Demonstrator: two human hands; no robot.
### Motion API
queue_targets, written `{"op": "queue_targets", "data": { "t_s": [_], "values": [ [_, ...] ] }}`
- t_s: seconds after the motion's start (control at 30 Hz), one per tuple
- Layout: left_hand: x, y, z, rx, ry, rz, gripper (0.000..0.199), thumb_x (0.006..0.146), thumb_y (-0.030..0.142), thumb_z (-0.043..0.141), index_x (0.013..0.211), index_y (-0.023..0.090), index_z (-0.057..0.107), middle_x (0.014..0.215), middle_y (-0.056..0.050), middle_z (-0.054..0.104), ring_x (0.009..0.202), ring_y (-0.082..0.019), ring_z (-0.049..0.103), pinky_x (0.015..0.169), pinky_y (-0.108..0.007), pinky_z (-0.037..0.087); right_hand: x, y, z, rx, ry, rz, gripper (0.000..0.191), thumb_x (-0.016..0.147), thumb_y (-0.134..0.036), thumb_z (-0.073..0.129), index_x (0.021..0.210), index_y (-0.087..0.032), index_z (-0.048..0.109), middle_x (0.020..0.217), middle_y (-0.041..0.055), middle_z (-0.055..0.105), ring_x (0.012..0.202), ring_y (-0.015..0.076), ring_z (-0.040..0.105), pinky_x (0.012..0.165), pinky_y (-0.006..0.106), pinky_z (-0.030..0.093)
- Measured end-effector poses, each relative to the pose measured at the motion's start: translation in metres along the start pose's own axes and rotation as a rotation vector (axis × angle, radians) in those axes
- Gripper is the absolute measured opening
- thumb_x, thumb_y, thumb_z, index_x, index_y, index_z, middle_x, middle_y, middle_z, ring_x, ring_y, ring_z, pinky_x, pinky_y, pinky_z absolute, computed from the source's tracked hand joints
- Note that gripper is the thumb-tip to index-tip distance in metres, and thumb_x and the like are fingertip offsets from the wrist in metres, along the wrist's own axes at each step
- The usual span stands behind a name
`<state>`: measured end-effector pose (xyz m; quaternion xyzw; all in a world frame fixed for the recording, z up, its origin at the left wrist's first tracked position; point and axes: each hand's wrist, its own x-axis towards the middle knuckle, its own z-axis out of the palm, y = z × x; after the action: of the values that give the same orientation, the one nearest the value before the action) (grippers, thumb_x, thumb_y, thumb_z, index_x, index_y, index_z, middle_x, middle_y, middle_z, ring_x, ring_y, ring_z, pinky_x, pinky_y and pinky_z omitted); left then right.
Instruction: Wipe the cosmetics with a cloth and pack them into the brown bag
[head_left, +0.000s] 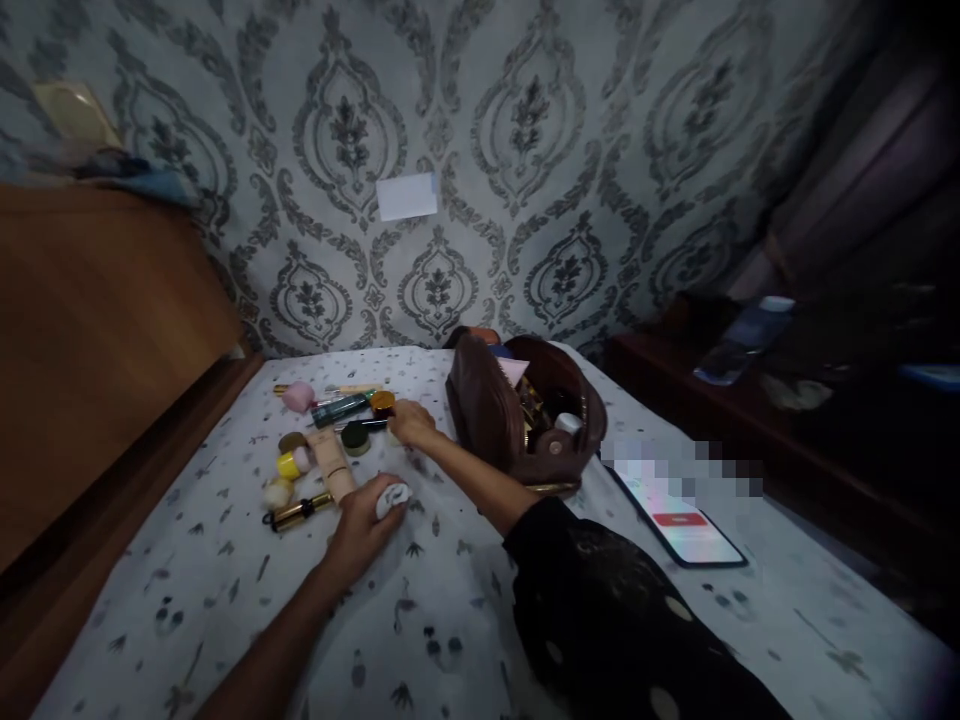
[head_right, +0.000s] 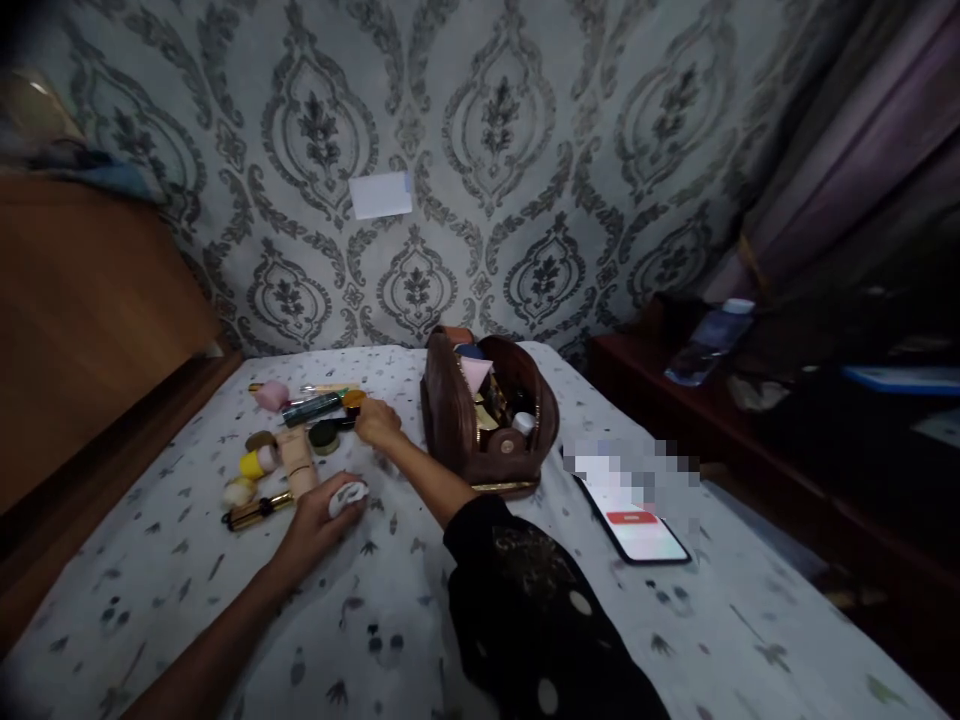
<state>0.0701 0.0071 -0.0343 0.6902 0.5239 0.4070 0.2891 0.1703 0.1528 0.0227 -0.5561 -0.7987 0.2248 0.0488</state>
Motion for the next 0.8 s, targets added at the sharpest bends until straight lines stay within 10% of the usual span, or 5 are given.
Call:
{"op": "queue_targets", "data": {
  "t_s": [0.43, 0.8],
  "values": [
    [0.001, -0.003, 0.0, 0.127, 0.014, 0.116, 0.01, 0.085, 0.019, 0.055, 0.091, 0.019, 0.063, 0.087, -0.003, 0.068, 0.081, -0.019, 0.061, 0.077, -0.029, 0.043, 0.02, 0.0, 0.025, 0.038, 0.141, 0.119, 0.026, 0.094, -0.034, 0.061, 0.115, -0.018, 0.062, 0.115, 0.007, 0.065, 0.098, 0.019, 0.065, 0.081, 0.035, 0.056],
    [0.0, -0.002, -0.002, 0.094, 0.123, 0.158, 0.014, 0.093, 0.028, 0.053, 0.101, 0.018, 0.06, 0.095, -0.006, 0.063, 0.091, -0.021, 0.059, 0.082, -0.03, 0.045, 0.004, 0.014, 0.014, 0.09, 0.313, -0.314, 0.029, 0.087, -0.016, 0.061, 0.113, -0.02, 0.073, 0.107, 0.0077, 0.069, 0.099, 0.0201, 0.063, 0.087, 0.027, 0.046]
  ]
}}
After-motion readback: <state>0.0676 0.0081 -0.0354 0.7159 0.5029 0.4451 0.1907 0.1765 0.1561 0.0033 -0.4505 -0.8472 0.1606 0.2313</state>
